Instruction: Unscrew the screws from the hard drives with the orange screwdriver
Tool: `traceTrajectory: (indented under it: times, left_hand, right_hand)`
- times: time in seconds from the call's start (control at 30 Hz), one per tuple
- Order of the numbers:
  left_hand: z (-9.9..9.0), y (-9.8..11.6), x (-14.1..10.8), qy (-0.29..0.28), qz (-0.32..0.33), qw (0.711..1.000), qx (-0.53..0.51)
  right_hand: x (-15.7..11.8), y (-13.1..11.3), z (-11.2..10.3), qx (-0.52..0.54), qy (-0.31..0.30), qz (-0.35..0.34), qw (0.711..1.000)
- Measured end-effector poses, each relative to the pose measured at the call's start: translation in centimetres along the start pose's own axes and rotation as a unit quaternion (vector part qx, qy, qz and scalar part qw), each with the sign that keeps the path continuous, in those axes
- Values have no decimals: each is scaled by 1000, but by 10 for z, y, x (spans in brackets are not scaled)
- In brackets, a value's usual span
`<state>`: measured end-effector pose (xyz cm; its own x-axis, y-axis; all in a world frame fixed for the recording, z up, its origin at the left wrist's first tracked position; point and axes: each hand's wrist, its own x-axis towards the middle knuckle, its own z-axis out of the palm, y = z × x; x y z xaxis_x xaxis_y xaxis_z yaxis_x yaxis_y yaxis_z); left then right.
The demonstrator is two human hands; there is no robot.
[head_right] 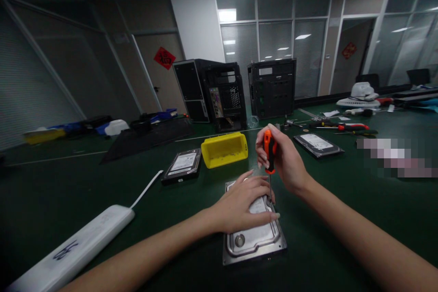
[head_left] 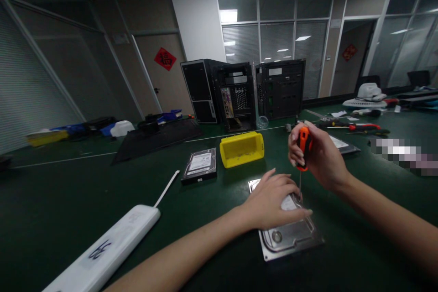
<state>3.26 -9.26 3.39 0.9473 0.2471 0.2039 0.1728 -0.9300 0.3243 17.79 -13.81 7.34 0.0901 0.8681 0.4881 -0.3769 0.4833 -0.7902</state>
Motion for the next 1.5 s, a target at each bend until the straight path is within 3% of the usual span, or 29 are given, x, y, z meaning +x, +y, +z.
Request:
traceTrajectory:
  times: [0.3,0.43,1.5]
  left_hand:
    - [1,-1,0,2,3,1000,8]
    - [3,-2,0,7,8,1000,6]
    - [2,-1,1,6,10,1000,-2]
  right_hand:
    - [0,1,0,-56,28,-31,998]
    - [0,2,1,-75,13,-40,996]
    - [-1,2,1,-59,-17,1,998]
